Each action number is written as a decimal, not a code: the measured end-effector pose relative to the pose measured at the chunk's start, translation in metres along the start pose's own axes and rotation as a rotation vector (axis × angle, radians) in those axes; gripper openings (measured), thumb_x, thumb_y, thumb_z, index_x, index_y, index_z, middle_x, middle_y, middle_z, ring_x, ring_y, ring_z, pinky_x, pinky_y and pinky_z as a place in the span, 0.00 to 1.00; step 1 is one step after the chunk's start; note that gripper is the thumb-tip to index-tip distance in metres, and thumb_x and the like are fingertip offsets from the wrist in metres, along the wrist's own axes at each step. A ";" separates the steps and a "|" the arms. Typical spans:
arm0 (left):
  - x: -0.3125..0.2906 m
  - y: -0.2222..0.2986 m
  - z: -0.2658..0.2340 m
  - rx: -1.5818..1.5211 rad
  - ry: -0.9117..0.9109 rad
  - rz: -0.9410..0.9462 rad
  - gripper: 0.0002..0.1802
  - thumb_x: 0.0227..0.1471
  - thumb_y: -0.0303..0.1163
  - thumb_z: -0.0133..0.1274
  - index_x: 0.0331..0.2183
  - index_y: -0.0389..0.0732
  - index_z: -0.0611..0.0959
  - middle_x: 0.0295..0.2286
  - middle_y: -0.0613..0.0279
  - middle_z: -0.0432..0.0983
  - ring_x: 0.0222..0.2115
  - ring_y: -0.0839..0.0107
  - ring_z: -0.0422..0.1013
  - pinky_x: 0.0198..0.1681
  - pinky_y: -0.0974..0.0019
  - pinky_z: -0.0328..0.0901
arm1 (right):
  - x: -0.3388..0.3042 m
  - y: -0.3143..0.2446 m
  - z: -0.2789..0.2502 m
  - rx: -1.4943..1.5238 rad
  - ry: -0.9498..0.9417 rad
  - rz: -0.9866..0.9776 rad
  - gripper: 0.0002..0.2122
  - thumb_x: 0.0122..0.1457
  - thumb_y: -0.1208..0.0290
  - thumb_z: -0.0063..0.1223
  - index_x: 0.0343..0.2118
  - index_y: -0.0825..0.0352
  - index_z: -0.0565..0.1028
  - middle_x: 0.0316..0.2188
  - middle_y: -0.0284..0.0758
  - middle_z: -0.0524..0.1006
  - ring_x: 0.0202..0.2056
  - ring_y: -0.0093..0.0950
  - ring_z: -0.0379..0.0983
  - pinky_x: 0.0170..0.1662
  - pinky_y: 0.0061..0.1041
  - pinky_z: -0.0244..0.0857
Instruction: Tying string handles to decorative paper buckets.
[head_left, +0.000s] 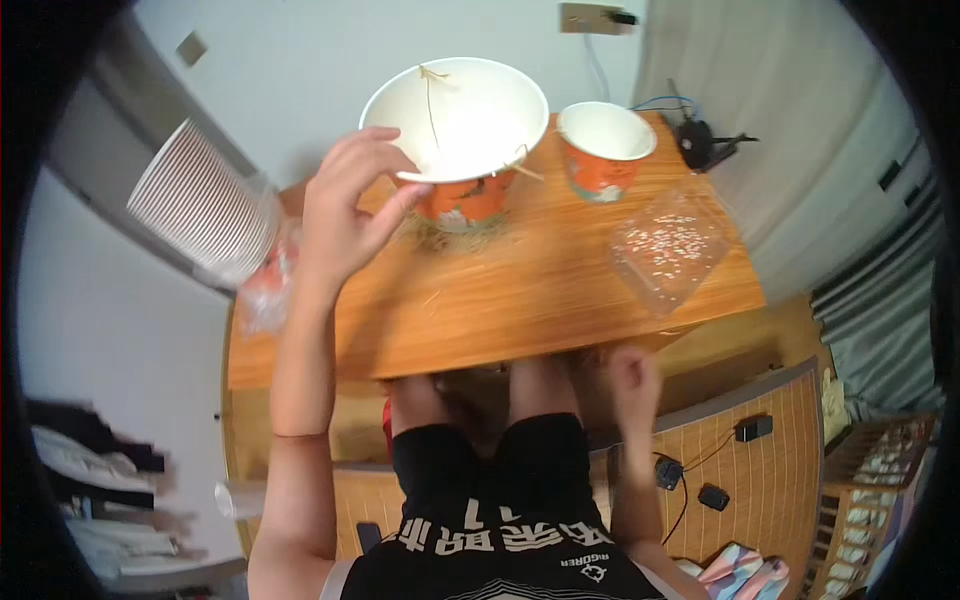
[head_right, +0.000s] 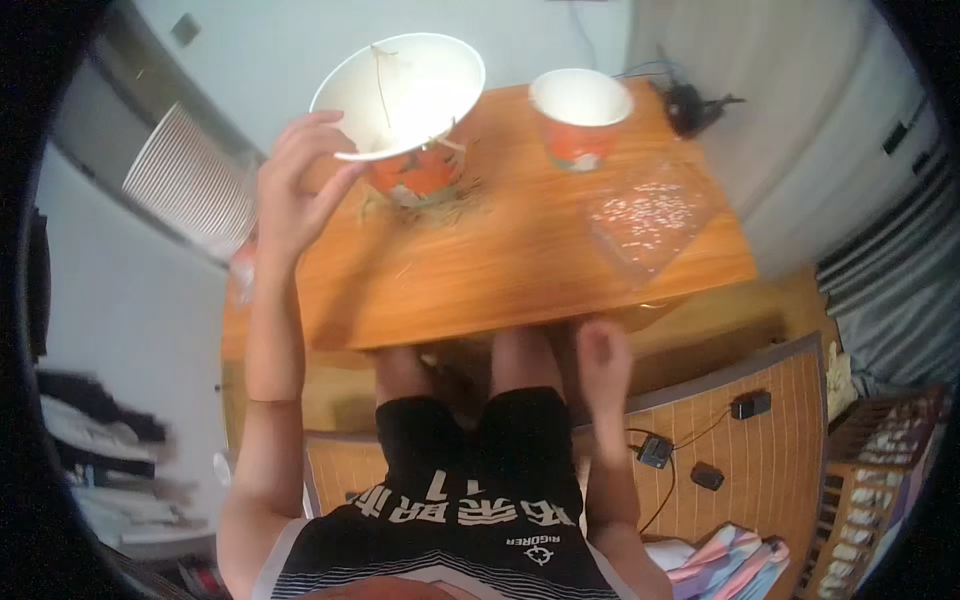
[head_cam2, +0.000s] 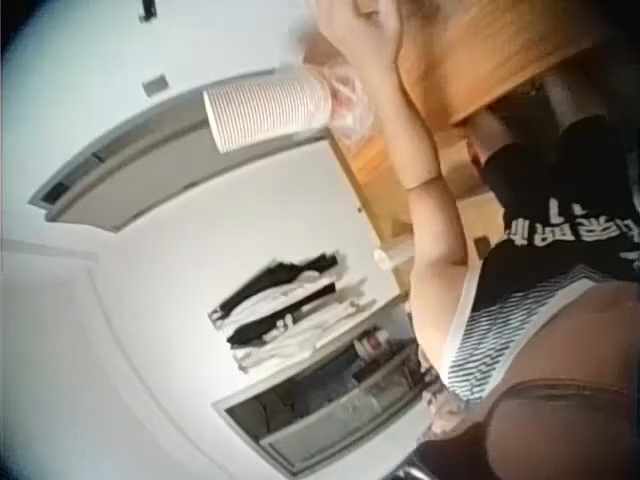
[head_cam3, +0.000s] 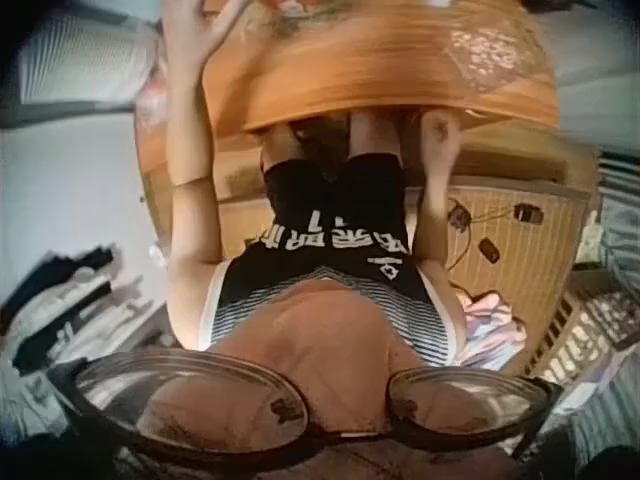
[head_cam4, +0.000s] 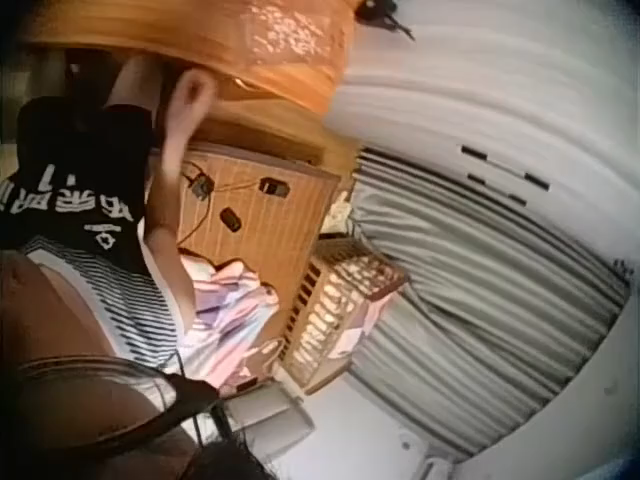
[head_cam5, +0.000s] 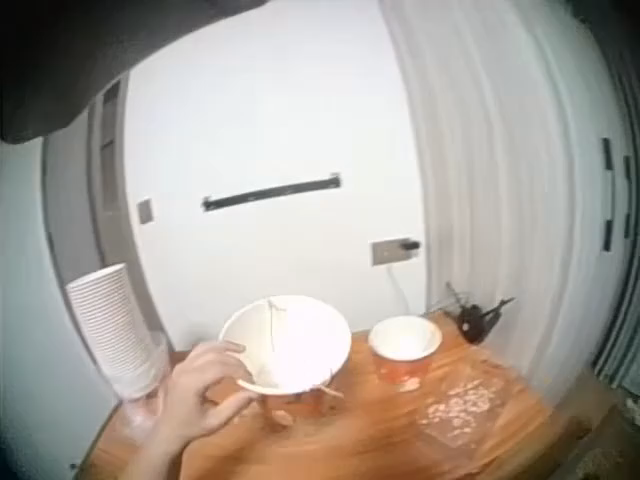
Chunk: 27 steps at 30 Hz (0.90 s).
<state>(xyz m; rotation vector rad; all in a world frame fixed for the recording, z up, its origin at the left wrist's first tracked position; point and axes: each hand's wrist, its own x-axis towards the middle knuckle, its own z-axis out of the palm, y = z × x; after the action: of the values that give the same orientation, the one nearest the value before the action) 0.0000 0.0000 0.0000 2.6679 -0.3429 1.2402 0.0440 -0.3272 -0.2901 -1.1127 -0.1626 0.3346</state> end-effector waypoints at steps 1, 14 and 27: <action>0.014 -0.009 0.012 -0.027 0.008 0.016 0.10 0.42 0.30 0.66 0.30 0.40 0.83 0.29 0.58 0.79 0.45 0.57 0.74 0.48 0.56 0.67 | -0.025 0.003 -0.009 -0.751 0.099 -0.129 0.05 0.59 0.75 0.56 0.36 0.68 0.77 0.33 0.37 0.79 0.36 0.30 0.76 0.41 0.27 0.70; 0.167 -0.030 0.214 -0.254 0.011 0.183 0.13 0.48 0.36 0.64 0.32 0.38 0.82 0.33 0.58 0.80 0.35 0.61 0.74 0.42 0.60 0.68 | -0.007 -0.100 -0.053 -0.746 0.141 -0.317 0.04 0.52 0.84 0.58 0.30 0.70 0.76 0.29 0.39 0.79 0.33 0.30 0.76 0.39 0.24 0.69; 0.156 -0.105 0.224 -0.693 0.175 -0.164 0.13 0.51 0.30 0.62 0.38 0.35 0.82 0.40 0.58 0.79 0.48 0.67 0.72 0.54 0.64 0.65 | 0.328 -0.206 0.088 -1.502 -0.752 -0.580 0.31 0.45 0.53 0.67 0.48 0.69 0.72 0.48 0.46 0.74 0.50 0.45 0.69 0.52 0.36 0.64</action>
<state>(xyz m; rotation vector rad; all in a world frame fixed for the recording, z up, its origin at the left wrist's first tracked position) 0.2900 0.0224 -0.0289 1.9465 -0.4226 1.0471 0.3640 -0.2219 -0.0786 -2.2589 -1.5648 0.0299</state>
